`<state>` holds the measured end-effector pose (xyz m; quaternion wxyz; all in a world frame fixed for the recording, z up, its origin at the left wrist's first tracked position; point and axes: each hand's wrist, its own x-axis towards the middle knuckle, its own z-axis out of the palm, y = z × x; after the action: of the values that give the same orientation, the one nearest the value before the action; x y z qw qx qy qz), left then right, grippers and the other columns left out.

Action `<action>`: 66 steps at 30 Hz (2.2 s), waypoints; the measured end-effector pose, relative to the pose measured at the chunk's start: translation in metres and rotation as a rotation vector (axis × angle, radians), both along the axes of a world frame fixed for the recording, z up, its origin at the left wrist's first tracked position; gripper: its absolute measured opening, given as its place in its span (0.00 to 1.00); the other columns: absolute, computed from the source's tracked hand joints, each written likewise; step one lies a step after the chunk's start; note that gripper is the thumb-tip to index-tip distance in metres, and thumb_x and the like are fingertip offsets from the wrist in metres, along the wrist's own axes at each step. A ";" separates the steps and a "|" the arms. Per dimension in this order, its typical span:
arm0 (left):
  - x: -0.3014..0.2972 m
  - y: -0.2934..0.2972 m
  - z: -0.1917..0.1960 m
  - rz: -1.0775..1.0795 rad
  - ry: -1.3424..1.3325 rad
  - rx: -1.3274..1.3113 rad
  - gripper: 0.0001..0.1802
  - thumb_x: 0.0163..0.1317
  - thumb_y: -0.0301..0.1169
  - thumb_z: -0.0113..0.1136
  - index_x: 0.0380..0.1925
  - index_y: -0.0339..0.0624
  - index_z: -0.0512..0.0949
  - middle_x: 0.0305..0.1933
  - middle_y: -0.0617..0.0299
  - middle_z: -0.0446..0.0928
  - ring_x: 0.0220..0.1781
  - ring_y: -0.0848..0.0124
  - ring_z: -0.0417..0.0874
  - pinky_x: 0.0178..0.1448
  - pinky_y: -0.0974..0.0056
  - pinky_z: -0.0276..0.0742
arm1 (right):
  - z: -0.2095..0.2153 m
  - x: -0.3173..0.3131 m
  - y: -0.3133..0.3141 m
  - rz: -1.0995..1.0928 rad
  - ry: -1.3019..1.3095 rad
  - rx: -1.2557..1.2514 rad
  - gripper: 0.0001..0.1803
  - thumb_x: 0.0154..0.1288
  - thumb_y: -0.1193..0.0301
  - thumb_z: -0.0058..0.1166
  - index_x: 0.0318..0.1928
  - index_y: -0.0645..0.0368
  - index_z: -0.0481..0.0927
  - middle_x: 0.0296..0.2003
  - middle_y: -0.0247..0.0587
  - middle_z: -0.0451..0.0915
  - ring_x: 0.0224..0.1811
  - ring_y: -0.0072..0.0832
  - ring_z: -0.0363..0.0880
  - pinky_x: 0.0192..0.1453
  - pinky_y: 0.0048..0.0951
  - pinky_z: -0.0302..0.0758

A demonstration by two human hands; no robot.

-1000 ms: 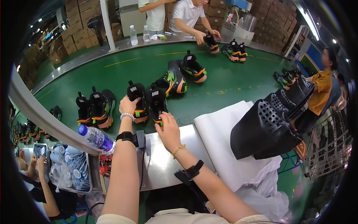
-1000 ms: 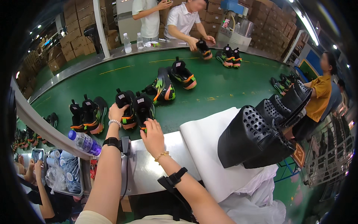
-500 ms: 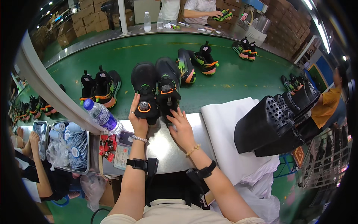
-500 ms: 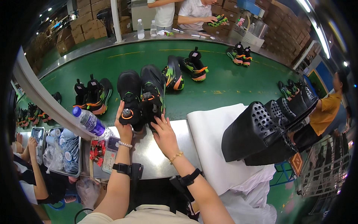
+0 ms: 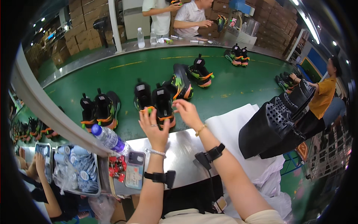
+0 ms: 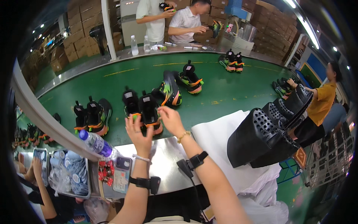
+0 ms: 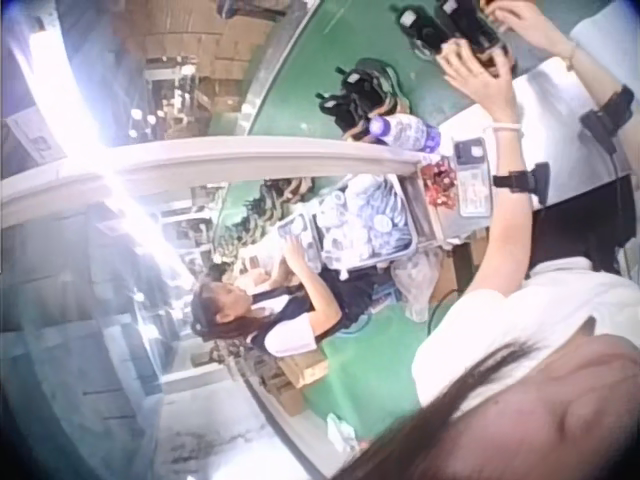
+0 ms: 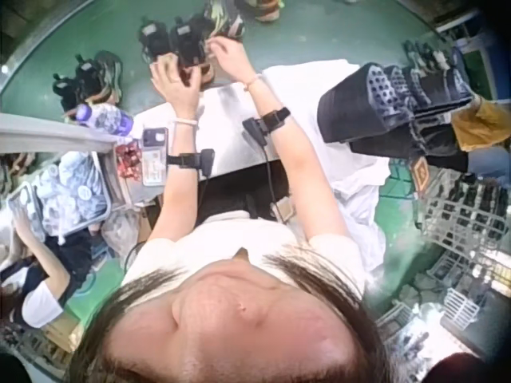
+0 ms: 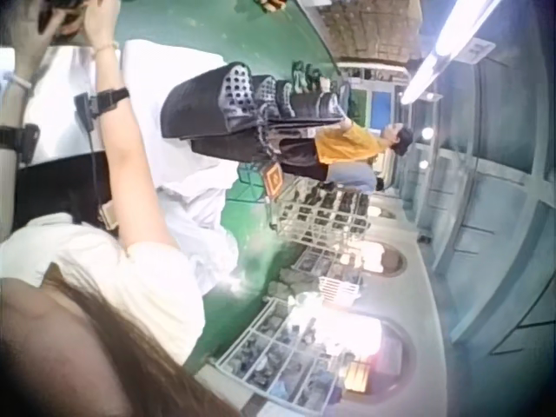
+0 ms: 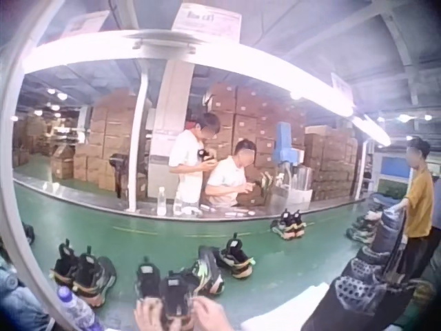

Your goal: The recorder is assembling and inspecting shoe components on a factory production line.

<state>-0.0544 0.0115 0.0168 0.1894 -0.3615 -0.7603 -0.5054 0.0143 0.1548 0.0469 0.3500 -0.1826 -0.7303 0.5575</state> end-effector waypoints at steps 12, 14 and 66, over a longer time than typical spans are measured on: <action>-0.015 -0.004 -0.009 -0.096 -0.100 -0.107 0.21 0.45 0.33 0.73 0.39 0.40 0.78 0.75 0.48 0.45 0.76 0.41 0.40 0.73 0.38 0.44 | 0.000 -0.094 0.068 0.056 -1.310 1.271 0.20 0.62 0.70 0.52 0.55 0.51 0.72 0.39 0.41 0.84 0.42 0.38 0.84 0.39 0.34 0.80; -0.014 0.002 -0.005 -0.086 -0.102 -0.082 0.21 0.45 0.31 0.73 0.39 0.39 0.78 0.75 0.48 0.45 0.76 0.41 0.40 0.74 0.40 0.45 | -0.011 -0.098 0.087 -0.056 -1.334 1.319 0.26 0.56 0.63 0.61 0.53 0.58 0.68 0.41 0.44 0.84 0.42 0.40 0.84 0.40 0.35 0.81; 0.042 0.053 -0.009 -0.240 -0.409 -0.112 0.29 0.56 0.46 0.65 0.52 0.40 0.72 0.70 0.40 0.58 0.61 0.48 0.73 0.59 0.57 0.71 | 0.222 0.347 -0.009 -0.797 -1.133 0.703 0.34 0.57 0.40 0.52 0.28 0.65 0.80 0.26 0.56 0.80 0.35 0.50 0.80 0.42 0.45 0.76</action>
<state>-0.0126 0.0647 0.0080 -0.0503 -0.3493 -0.7613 -0.5440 0.3610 0.1454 0.2689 0.1347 -0.5670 -0.8109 -0.0532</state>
